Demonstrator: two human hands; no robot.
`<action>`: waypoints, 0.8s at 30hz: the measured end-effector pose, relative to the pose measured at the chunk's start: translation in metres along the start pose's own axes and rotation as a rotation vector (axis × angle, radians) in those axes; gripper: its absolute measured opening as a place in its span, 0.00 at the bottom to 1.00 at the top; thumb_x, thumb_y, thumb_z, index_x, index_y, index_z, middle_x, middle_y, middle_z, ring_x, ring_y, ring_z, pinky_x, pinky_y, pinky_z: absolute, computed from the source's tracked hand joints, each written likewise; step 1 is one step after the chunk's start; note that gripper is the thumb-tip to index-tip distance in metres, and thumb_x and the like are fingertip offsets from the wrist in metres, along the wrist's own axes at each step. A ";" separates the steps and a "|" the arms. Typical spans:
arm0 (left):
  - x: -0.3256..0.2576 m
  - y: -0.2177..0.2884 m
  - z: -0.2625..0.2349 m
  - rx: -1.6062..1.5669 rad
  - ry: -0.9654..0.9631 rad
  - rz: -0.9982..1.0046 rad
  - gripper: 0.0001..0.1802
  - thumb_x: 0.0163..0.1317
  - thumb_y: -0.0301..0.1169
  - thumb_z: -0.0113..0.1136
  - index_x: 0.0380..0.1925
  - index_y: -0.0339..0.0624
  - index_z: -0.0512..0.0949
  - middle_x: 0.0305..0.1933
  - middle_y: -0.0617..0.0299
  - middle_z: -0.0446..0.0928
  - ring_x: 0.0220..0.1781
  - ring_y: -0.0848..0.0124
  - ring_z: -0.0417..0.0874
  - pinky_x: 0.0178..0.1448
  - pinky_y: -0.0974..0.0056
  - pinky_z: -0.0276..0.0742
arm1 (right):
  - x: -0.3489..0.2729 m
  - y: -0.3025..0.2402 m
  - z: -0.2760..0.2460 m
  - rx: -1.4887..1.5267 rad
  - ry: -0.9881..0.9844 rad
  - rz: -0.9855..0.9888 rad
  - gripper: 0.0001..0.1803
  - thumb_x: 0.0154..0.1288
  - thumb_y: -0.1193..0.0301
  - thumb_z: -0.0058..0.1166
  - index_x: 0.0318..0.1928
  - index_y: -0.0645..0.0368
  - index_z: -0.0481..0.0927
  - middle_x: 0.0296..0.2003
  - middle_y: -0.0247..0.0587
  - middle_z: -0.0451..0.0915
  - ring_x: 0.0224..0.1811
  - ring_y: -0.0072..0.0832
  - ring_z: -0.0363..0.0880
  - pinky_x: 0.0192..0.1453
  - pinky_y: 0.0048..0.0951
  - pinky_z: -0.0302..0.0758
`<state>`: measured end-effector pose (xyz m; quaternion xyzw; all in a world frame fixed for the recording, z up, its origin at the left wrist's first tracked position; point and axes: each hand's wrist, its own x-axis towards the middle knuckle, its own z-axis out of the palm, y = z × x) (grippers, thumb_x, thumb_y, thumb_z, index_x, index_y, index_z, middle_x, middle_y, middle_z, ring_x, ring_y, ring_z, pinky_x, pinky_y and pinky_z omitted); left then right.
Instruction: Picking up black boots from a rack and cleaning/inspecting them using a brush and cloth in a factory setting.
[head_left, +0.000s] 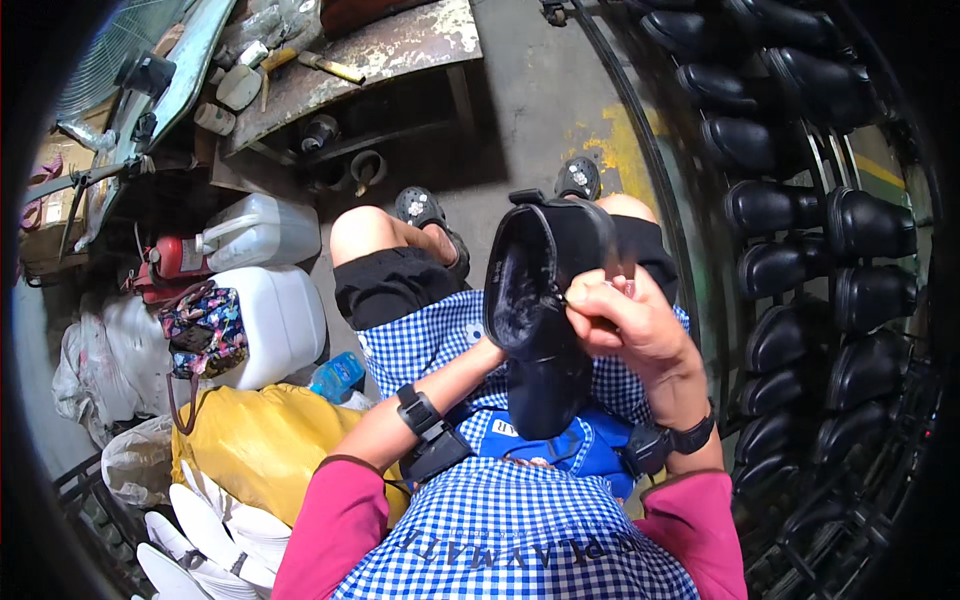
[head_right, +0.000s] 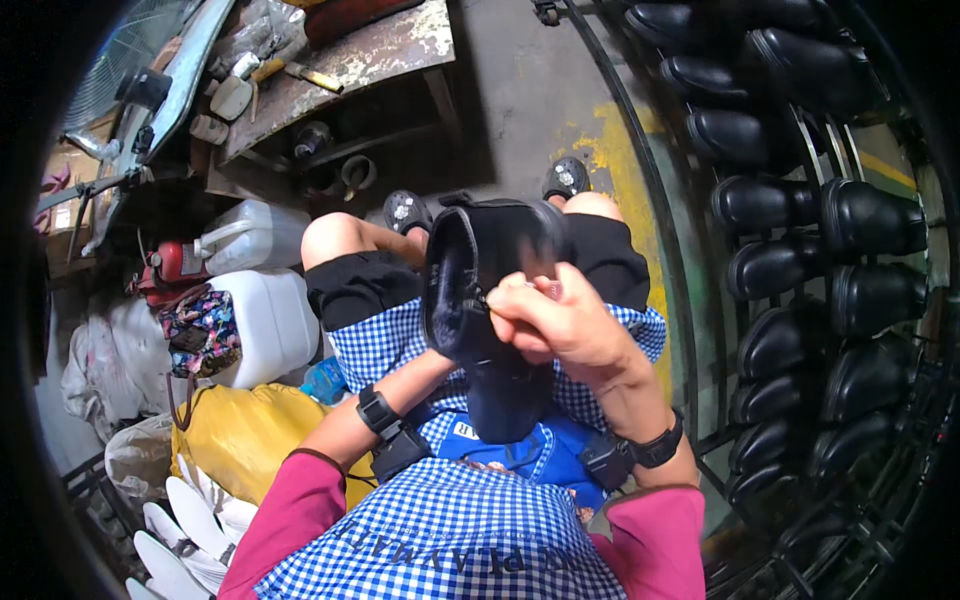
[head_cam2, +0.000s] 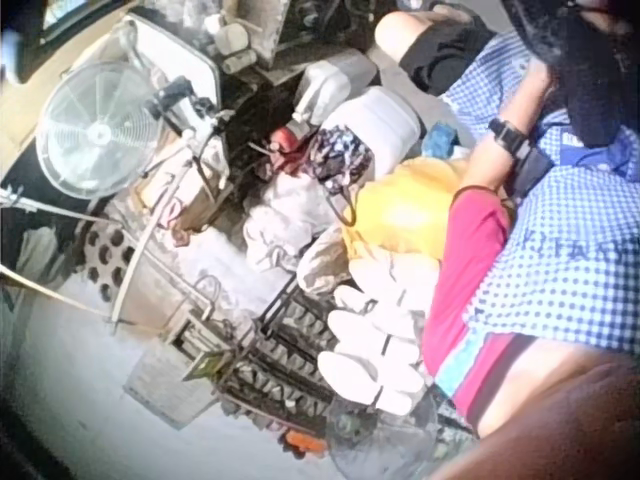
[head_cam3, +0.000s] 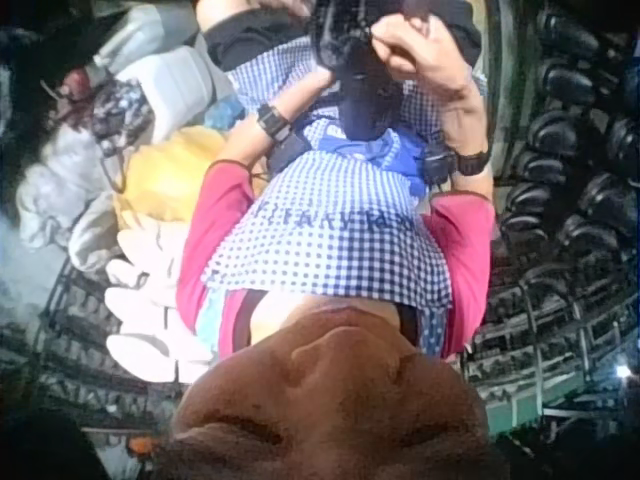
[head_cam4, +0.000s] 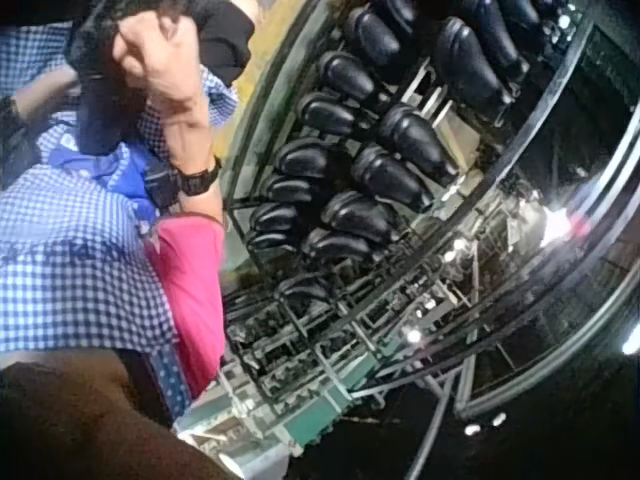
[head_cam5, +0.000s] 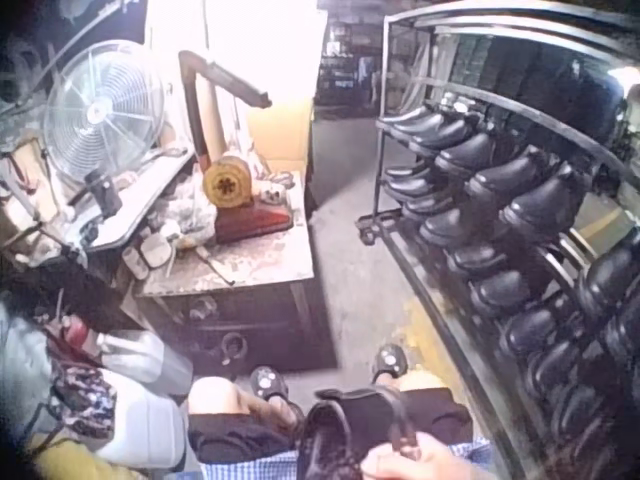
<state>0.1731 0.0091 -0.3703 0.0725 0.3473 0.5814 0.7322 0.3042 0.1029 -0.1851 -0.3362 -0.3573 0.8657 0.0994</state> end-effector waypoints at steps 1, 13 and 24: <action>0.009 -0.005 0.006 -0.003 -0.016 -0.013 0.20 0.68 0.37 0.39 0.54 0.35 0.66 0.51 0.56 0.71 0.52 0.66 0.73 0.58 0.63 0.70 | 0.004 -0.006 0.014 -0.269 0.171 -0.119 0.14 0.62 0.70 0.48 0.20 0.63 0.75 0.11 0.28 0.66 0.12 0.12 0.58 0.15 0.15 0.51; -0.006 0.014 -0.042 -0.109 -0.090 -0.110 0.20 0.68 0.36 0.39 0.54 0.34 0.66 0.52 0.55 0.71 0.52 0.66 0.73 0.58 0.63 0.70 | -0.005 0.047 -0.022 -0.385 0.398 -0.250 0.24 0.53 0.72 0.62 0.50 0.65 0.71 0.37 0.29 0.71 0.25 0.06 0.61 0.31 0.09 0.61; -0.008 0.002 -0.052 -0.195 -0.161 -0.171 0.20 0.68 0.35 0.38 0.54 0.34 0.66 0.52 0.55 0.71 0.52 0.66 0.73 0.58 0.64 0.70 | 0.029 0.092 -0.001 -0.714 0.445 -0.163 0.31 0.51 0.72 0.66 0.53 0.68 0.66 0.47 0.42 0.72 0.49 0.26 0.72 0.53 0.27 0.71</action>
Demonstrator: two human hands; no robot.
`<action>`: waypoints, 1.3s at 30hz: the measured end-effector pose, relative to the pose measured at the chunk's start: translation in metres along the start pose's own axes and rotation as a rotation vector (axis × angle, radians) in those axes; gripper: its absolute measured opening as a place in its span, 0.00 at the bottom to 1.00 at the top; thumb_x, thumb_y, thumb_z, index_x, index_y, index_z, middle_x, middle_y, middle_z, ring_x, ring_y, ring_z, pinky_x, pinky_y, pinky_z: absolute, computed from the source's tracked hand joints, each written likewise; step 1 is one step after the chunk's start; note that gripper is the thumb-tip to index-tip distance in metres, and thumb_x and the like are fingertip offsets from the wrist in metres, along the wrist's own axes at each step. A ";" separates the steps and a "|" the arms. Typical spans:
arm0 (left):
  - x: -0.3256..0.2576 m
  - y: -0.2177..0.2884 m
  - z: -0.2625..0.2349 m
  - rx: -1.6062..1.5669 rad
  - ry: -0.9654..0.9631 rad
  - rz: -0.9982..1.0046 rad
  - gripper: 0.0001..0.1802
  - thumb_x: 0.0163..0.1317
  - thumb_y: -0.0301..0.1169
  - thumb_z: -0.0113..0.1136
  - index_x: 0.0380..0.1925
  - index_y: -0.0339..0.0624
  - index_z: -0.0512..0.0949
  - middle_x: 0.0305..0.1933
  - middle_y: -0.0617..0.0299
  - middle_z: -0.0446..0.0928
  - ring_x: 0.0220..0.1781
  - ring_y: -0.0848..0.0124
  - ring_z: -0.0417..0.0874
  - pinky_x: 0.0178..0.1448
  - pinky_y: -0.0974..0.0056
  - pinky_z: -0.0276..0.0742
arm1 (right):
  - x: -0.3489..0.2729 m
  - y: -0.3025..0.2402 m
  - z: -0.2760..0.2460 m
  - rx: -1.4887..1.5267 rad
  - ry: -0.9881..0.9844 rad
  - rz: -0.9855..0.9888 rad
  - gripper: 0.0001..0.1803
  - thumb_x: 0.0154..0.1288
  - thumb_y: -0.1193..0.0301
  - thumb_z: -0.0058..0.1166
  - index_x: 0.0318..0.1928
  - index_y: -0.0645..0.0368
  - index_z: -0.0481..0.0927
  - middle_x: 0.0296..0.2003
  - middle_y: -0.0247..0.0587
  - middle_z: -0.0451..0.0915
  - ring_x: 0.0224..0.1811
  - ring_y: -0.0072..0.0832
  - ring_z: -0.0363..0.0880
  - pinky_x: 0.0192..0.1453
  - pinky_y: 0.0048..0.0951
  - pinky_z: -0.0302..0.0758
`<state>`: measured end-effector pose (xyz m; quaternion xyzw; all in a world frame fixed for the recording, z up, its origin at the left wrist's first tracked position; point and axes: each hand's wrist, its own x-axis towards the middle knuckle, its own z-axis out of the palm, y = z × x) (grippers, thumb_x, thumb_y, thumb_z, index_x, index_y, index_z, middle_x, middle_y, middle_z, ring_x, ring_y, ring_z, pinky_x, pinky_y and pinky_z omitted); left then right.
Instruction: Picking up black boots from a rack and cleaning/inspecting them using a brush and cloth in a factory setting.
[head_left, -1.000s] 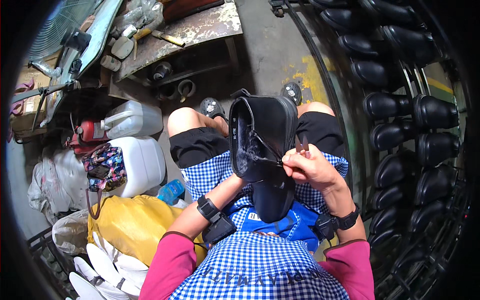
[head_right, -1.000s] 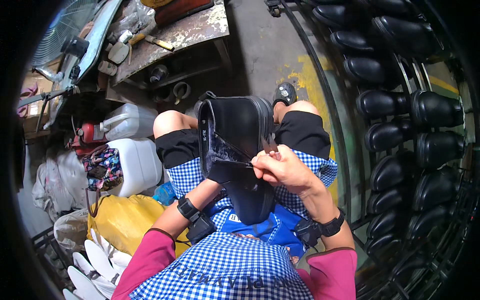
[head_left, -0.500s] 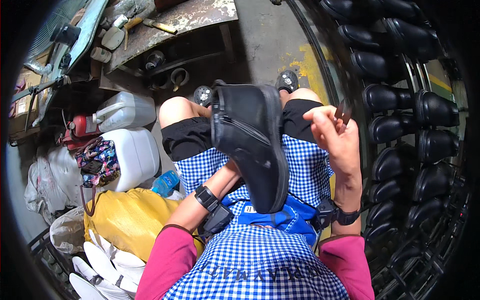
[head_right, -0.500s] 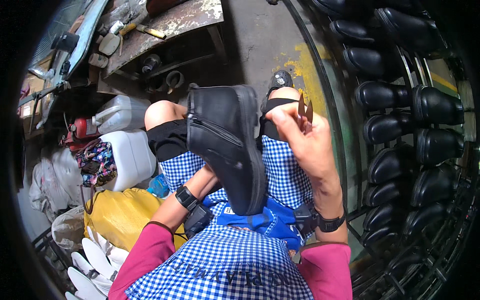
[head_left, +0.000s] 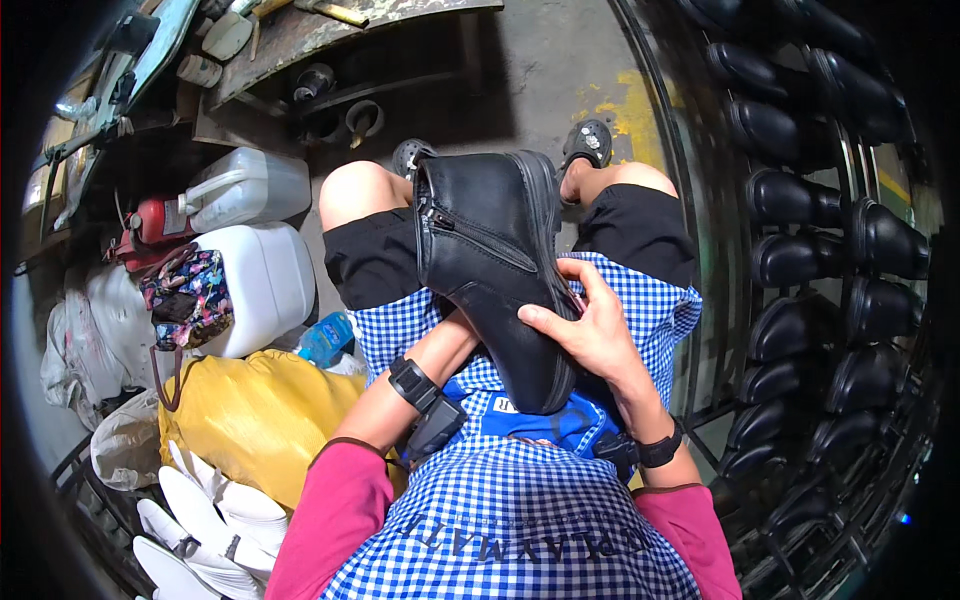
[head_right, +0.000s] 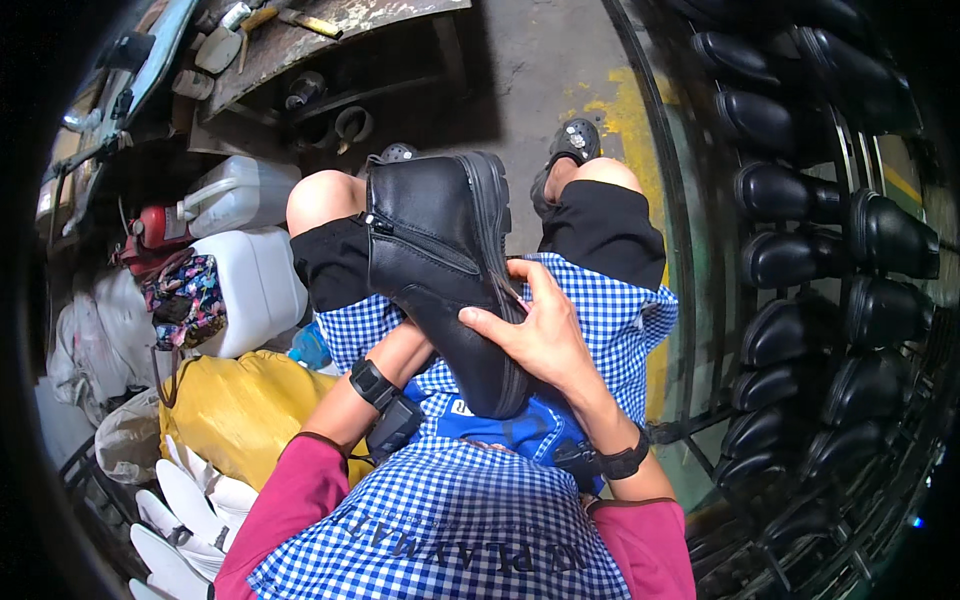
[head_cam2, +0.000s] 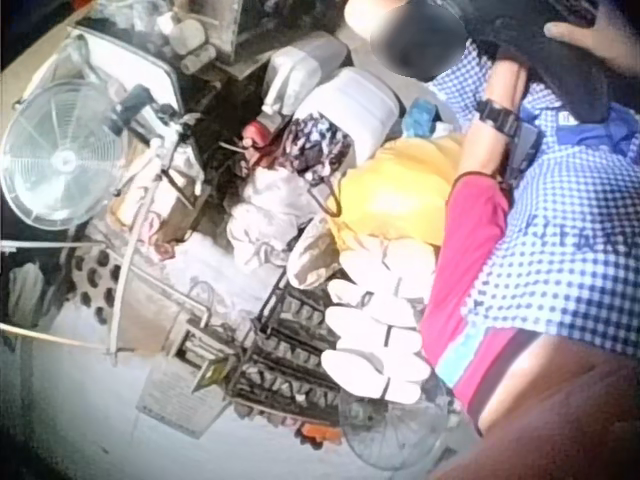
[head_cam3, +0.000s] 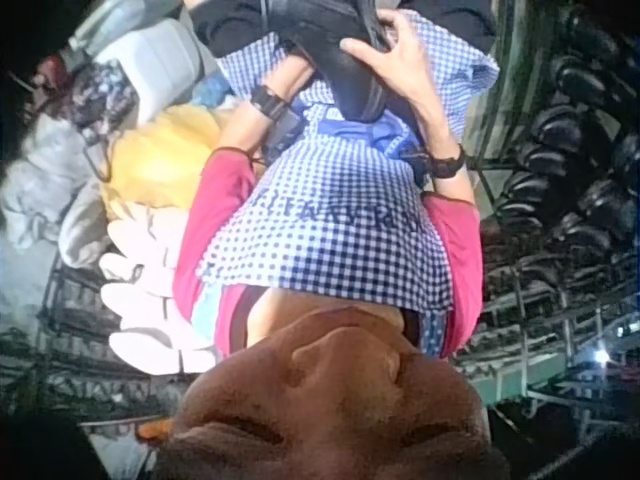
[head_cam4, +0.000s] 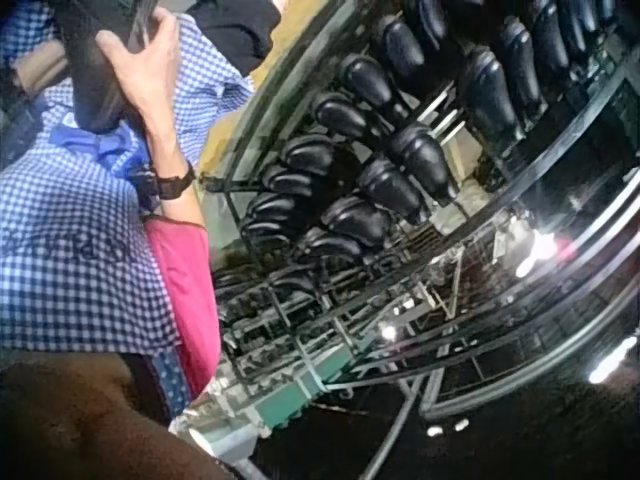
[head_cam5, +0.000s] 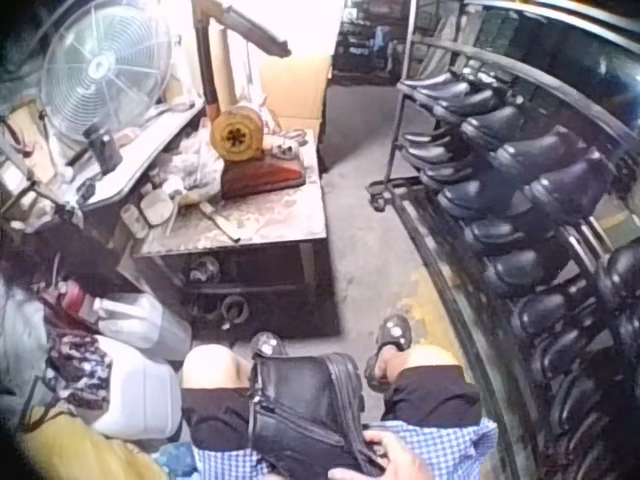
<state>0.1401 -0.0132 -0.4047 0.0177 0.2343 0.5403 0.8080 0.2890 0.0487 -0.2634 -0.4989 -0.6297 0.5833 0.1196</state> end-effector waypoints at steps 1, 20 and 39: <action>0.000 0.000 -0.001 -0.008 -0.011 -0.002 0.20 0.68 0.35 0.38 0.54 0.34 0.66 0.52 0.55 0.71 0.52 0.66 0.73 0.58 0.64 0.70 | 0.001 0.003 0.001 0.183 -0.032 0.016 0.30 0.51 0.71 0.66 0.52 0.68 0.67 0.46 0.44 0.72 0.49 0.27 0.73 0.53 0.28 0.72; 0.002 0.013 0.031 -0.077 -0.046 0.004 0.19 0.67 0.34 0.40 0.52 0.31 0.67 0.49 0.50 0.72 0.49 0.63 0.76 0.52 0.62 0.76 | 0.023 -0.010 -0.007 0.378 -0.210 0.112 0.33 0.50 0.71 0.66 0.53 0.71 0.65 0.46 0.44 0.74 0.46 0.25 0.74 0.53 0.25 0.70; 0.043 -0.039 -0.022 -0.953 -0.513 0.130 0.15 0.66 0.38 0.43 0.45 0.41 0.72 0.44 0.54 0.73 0.45 0.67 0.74 0.51 0.63 0.73 | 0.280 -0.087 -0.064 -0.195 -0.001 -0.239 0.18 0.60 0.76 0.50 0.52 0.59 0.73 0.24 0.21 0.71 0.19 0.08 0.59 0.20 0.13 0.55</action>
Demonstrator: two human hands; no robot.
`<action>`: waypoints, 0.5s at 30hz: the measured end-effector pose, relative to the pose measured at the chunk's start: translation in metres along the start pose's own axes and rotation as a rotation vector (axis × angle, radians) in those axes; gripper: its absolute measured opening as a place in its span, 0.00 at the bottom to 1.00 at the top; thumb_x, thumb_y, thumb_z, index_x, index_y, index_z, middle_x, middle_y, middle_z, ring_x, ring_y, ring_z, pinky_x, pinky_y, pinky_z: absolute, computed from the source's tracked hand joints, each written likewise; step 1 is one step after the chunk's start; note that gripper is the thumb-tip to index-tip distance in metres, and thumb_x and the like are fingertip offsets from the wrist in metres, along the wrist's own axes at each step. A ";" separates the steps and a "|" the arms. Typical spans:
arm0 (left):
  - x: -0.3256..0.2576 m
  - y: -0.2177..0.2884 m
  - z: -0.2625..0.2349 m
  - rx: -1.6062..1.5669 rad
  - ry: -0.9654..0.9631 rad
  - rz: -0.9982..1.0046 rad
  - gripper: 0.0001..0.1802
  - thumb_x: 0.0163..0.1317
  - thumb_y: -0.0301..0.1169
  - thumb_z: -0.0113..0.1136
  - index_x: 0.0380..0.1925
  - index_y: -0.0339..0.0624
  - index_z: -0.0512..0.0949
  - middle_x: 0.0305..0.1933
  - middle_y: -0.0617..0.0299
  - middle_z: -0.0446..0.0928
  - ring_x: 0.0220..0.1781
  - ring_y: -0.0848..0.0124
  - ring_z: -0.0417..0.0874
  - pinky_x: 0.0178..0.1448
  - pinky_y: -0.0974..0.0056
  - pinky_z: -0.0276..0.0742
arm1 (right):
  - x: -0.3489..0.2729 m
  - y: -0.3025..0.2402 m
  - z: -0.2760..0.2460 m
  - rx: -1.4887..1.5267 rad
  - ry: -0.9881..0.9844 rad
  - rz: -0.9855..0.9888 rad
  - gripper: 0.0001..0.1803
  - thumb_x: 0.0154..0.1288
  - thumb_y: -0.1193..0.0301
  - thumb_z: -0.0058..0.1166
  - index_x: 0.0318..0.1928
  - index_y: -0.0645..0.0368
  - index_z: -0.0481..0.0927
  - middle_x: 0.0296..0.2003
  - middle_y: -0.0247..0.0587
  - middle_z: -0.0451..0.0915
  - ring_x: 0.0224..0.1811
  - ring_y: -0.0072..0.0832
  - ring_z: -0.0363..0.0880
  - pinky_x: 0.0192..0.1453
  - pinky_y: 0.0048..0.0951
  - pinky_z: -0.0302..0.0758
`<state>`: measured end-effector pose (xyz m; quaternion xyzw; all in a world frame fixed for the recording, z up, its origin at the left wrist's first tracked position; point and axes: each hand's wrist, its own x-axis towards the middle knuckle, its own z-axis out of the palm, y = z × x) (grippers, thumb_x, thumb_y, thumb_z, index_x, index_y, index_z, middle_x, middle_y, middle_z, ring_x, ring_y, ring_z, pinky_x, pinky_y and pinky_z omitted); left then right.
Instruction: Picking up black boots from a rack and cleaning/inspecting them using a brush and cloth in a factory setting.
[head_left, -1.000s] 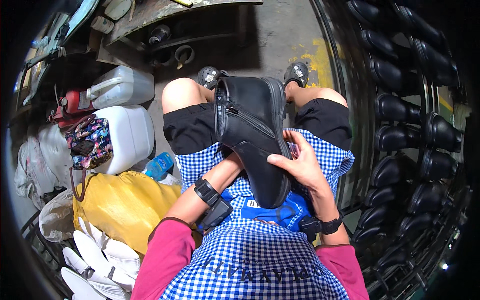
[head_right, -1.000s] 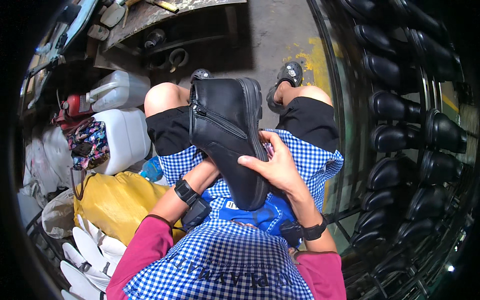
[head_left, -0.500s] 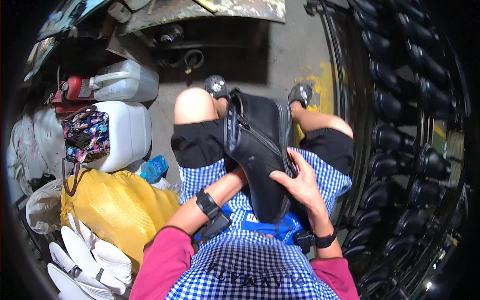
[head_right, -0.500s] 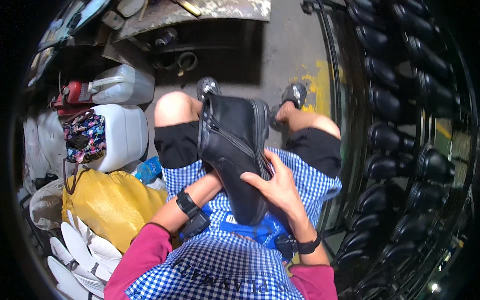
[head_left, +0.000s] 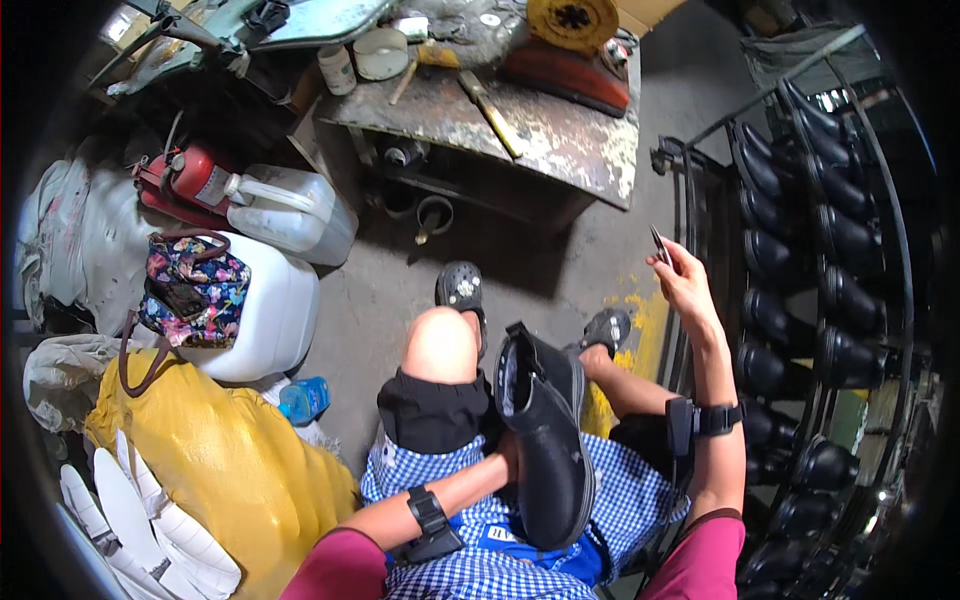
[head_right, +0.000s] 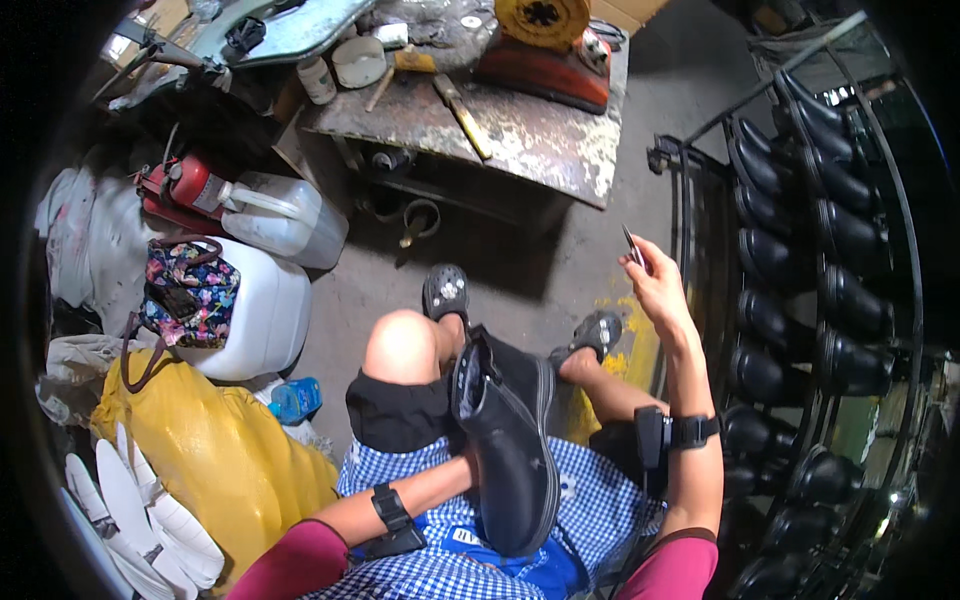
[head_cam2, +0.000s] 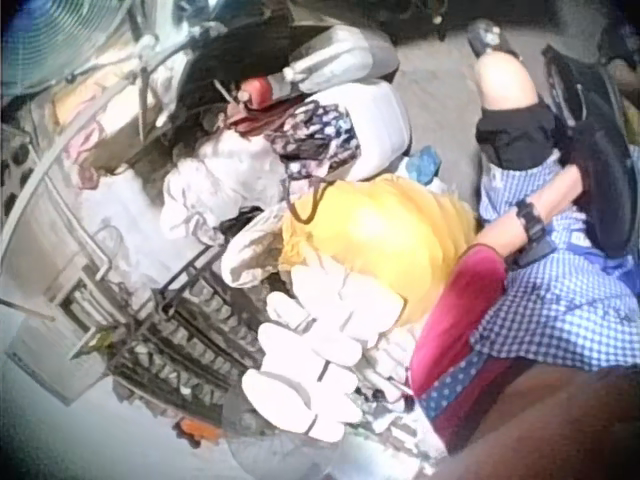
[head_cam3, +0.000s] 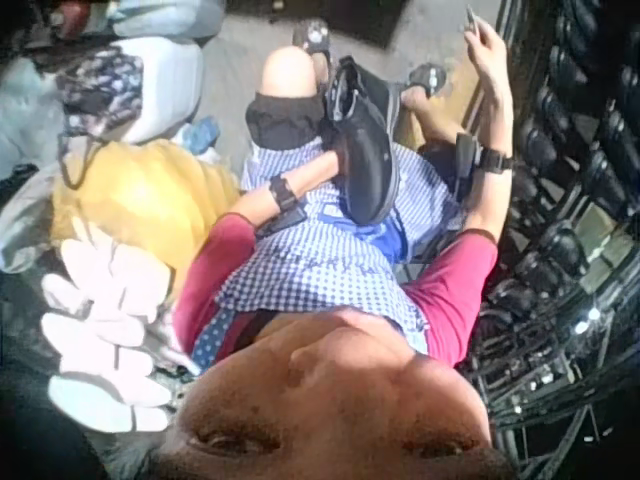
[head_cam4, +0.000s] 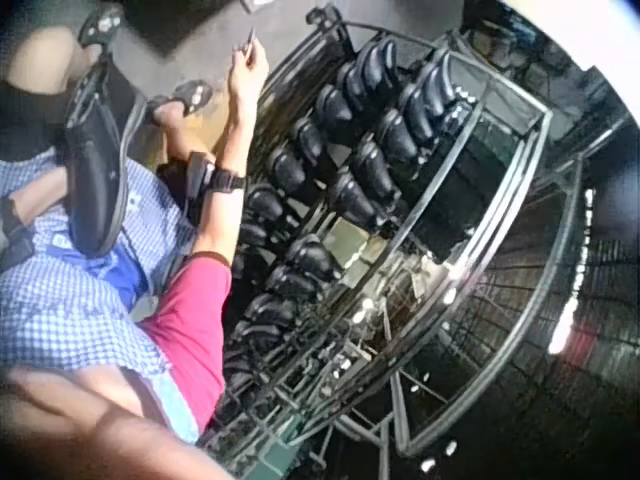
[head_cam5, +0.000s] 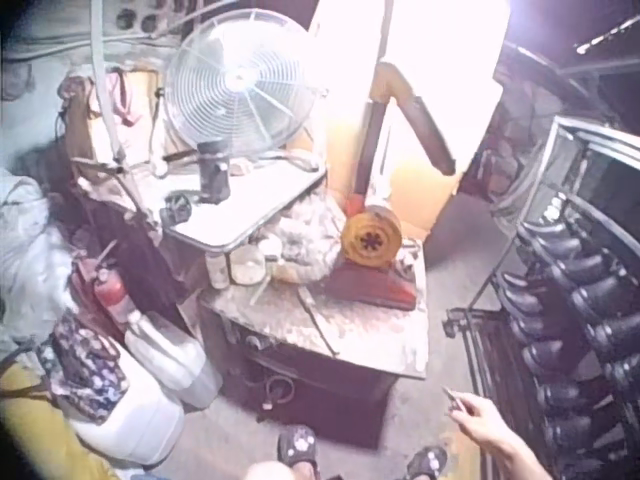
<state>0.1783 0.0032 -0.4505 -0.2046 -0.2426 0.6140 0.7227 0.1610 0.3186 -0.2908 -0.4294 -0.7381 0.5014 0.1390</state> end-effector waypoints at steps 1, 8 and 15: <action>-0.001 0.000 -0.001 0.005 -0.011 -0.002 0.15 0.66 0.38 0.43 0.45 0.41 0.72 0.44 0.54 0.73 0.45 0.67 0.74 0.51 0.63 0.73 | 0.021 -0.003 0.002 -0.026 -0.005 0.007 0.20 0.59 0.78 0.49 0.54 0.59 0.72 0.27 0.22 0.74 0.20 0.09 0.61 0.22 0.13 0.58; 0.005 0.010 0.022 0.079 0.231 0.004 0.21 0.66 0.44 0.41 0.49 0.40 0.69 0.48 0.50 0.72 0.48 0.62 0.74 0.53 0.59 0.72 | 0.155 0.005 0.045 -0.246 0.078 -0.145 0.24 0.53 0.78 0.49 0.54 0.61 0.72 0.37 0.35 0.78 0.31 0.20 0.73 0.34 0.20 0.70; 0.006 0.024 0.048 0.129 0.385 0.038 0.21 0.67 0.43 0.41 0.49 0.38 0.68 0.46 0.51 0.72 0.44 0.63 0.75 0.50 0.61 0.73 | 0.192 -0.032 0.097 -0.527 0.239 -0.392 0.24 0.55 0.64 0.54 0.52 0.58 0.73 0.45 0.46 0.77 0.50 0.39 0.74 0.57 0.36 0.66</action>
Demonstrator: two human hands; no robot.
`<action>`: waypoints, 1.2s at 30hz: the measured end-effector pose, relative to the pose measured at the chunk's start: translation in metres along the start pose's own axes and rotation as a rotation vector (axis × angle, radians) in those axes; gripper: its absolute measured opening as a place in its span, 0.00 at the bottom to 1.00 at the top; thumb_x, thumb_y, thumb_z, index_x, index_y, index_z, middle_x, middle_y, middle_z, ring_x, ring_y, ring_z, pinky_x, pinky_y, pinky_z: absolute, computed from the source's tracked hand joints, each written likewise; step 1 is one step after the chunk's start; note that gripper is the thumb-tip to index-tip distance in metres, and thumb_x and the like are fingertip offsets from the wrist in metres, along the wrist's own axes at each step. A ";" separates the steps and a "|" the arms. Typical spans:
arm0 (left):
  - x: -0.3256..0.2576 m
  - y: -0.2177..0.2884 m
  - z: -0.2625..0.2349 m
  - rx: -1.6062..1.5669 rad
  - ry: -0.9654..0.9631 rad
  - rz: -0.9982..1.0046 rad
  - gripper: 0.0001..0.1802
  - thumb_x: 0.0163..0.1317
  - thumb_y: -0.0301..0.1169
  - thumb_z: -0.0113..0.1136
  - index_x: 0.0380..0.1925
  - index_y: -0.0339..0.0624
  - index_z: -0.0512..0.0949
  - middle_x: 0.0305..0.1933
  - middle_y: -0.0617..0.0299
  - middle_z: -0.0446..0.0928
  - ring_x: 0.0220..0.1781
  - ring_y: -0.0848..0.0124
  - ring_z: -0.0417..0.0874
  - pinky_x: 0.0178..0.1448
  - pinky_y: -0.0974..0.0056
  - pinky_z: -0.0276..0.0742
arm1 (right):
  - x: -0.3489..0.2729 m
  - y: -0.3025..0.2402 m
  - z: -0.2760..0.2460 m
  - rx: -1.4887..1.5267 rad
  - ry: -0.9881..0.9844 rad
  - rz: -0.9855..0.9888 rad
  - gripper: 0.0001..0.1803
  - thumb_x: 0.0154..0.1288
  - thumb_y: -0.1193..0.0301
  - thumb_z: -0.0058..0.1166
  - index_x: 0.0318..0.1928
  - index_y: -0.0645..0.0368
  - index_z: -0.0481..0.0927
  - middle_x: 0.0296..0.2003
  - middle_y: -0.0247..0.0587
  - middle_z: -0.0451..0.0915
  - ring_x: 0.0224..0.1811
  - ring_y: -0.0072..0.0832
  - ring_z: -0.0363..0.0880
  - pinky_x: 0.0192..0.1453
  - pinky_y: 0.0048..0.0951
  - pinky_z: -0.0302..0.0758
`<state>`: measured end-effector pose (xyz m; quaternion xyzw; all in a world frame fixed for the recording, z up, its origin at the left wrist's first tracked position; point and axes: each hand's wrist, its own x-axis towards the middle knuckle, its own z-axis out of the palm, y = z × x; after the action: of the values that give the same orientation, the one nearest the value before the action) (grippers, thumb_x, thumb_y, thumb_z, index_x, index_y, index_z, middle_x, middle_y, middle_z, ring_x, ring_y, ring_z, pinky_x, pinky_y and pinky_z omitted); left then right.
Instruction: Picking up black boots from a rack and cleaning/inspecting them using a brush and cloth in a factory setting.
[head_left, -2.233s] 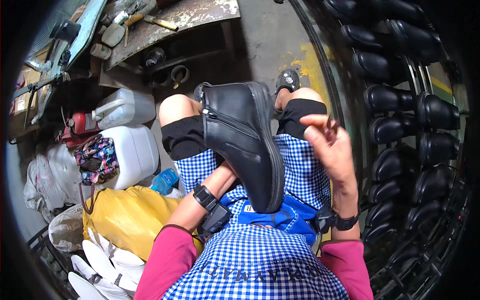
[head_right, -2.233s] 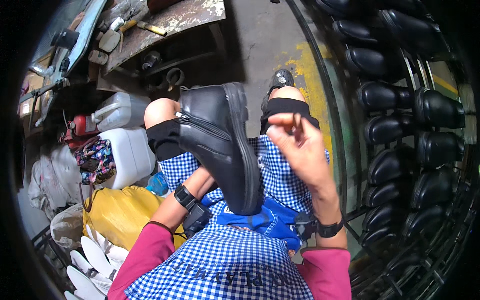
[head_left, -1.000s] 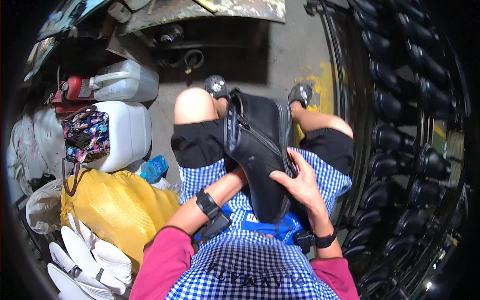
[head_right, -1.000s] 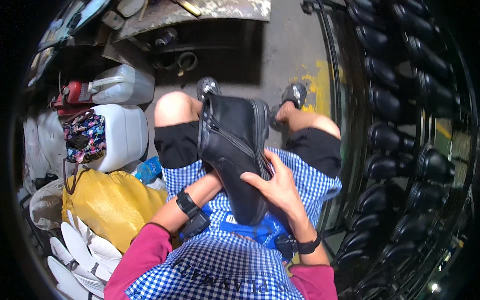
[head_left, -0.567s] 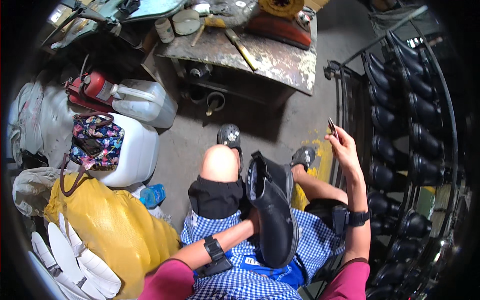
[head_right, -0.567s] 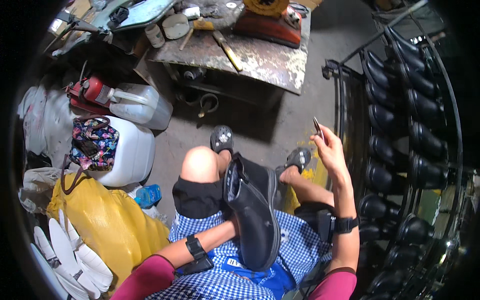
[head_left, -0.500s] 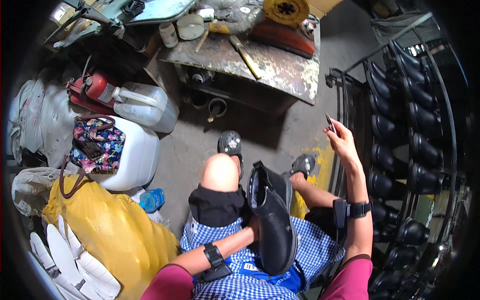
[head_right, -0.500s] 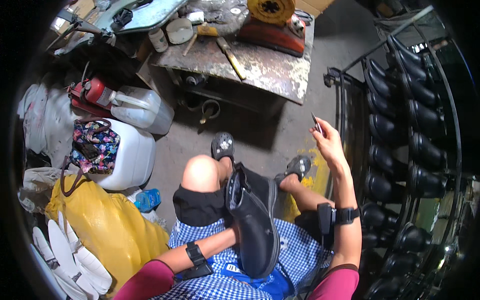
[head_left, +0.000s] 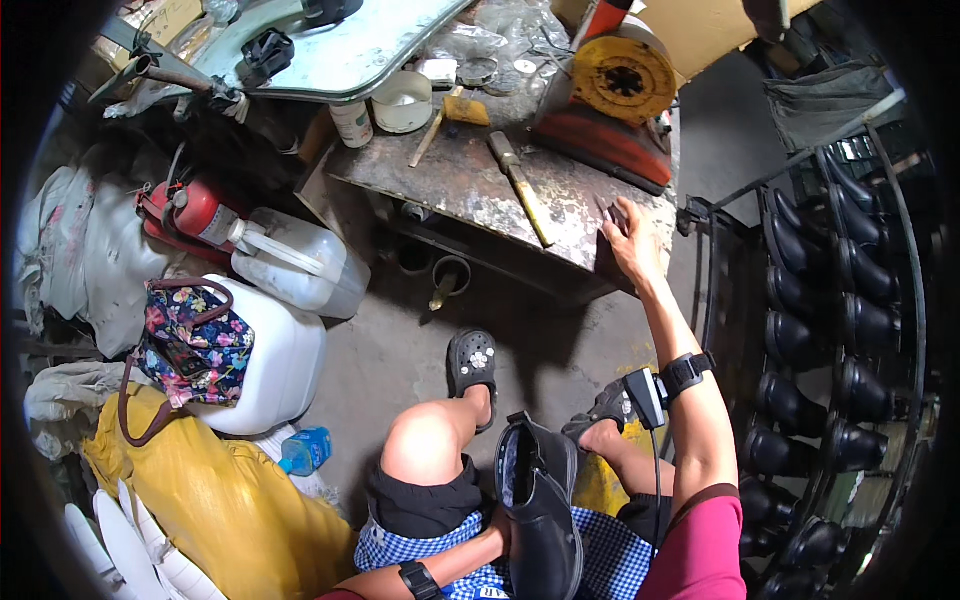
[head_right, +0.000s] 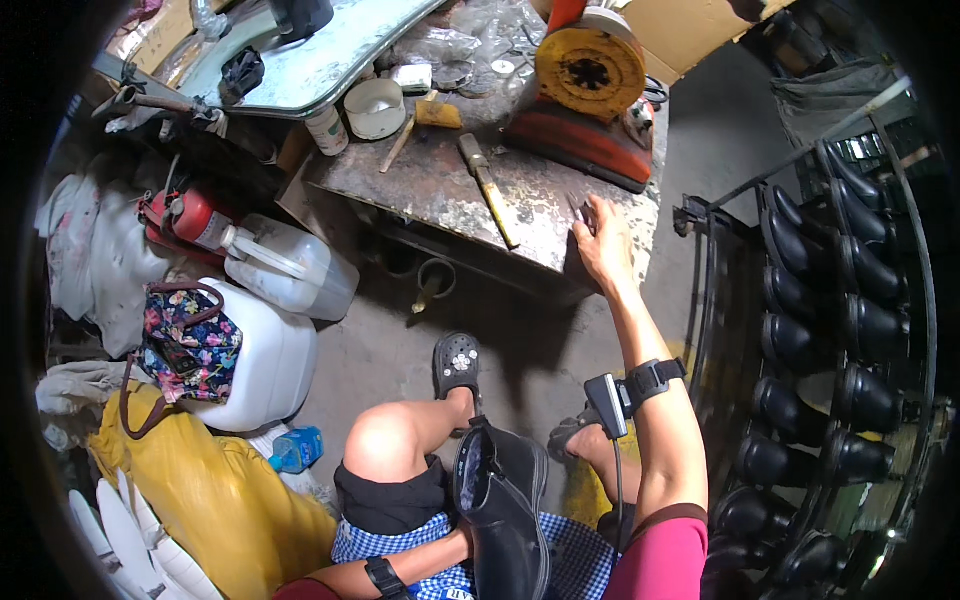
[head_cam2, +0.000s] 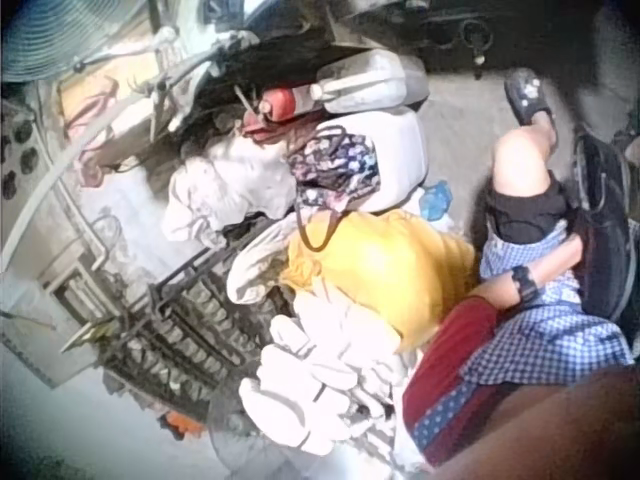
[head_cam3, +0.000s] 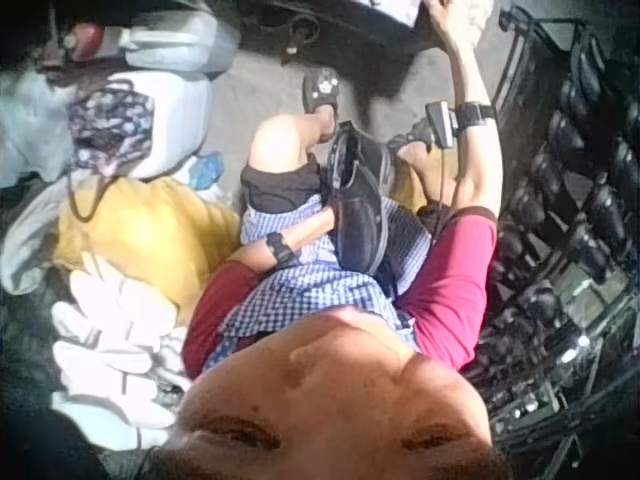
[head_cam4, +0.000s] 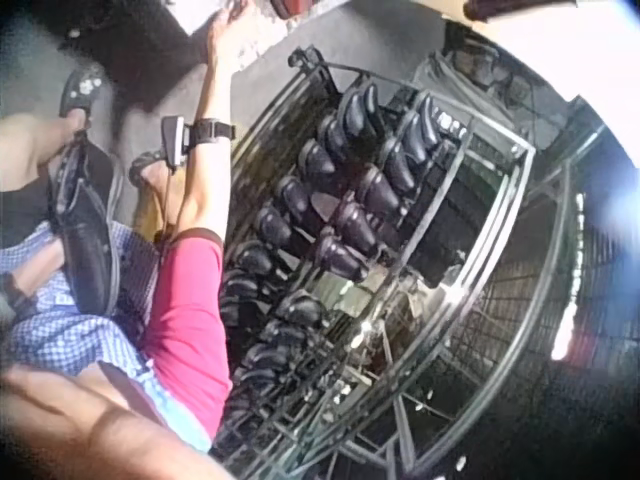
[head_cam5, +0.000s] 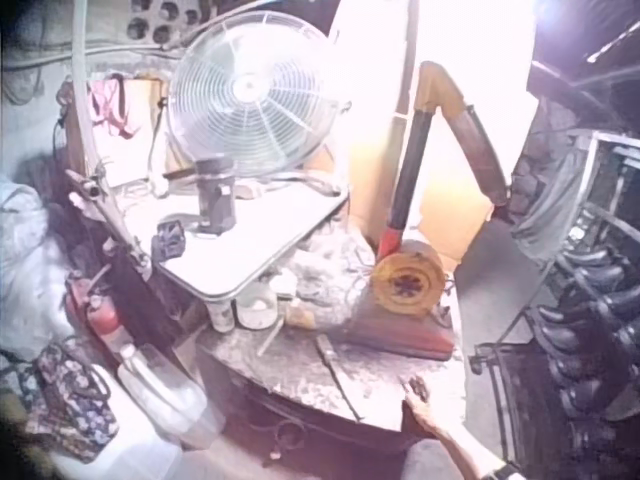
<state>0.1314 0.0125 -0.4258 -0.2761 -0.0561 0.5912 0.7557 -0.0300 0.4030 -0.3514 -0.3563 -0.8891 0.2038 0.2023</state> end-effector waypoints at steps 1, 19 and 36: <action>0.000 -0.001 0.005 0.006 0.018 -0.010 0.21 0.67 0.43 0.41 0.49 0.38 0.68 0.46 0.51 0.72 0.44 0.63 0.75 0.49 0.61 0.73 | 0.006 0.008 0.001 -0.143 0.196 -0.248 0.24 0.55 0.60 0.56 0.51 0.59 0.73 0.45 0.45 0.77 0.50 0.40 0.72 0.57 0.37 0.65; -0.063 -0.008 0.067 0.030 0.384 0.042 0.22 0.68 0.42 0.41 0.51 0.35 0.68 0.40 0.52 0.74 0.35 0.68 0.75 0.40 0.66 0.74 | 0.052 -0.146 0.022 0.405 0.137 -0.428 0.12 0.62 0.69 0.54 0.45 0.60 0.76 0.28 0.46 0.79 0.28 0.28 0.77 0.36 0.26 0.73; -0.085 0.012 0.063 0.699 0.545 0.046 0.29 0.70 0.48 0.28 0.59 0.34 0.60 0.48 0.50 0.73 0.40 0.65 0.77 0.48 0.64 0.76 | 0.116 -0.228 0.080 0.140 0.037 -0.526 0.12 0.58 0.68 0.51 0.40 0.62 0.77 0.30 0.57 0.77 0.36 0.49 0.77 0.42 0.42 0.73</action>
<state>0.0701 -0.0417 -0.3578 -0.1512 0.3547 0.4970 0.7773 -0.2732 0.3175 -0.2775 -0.1021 -0.9311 0.1987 0.2885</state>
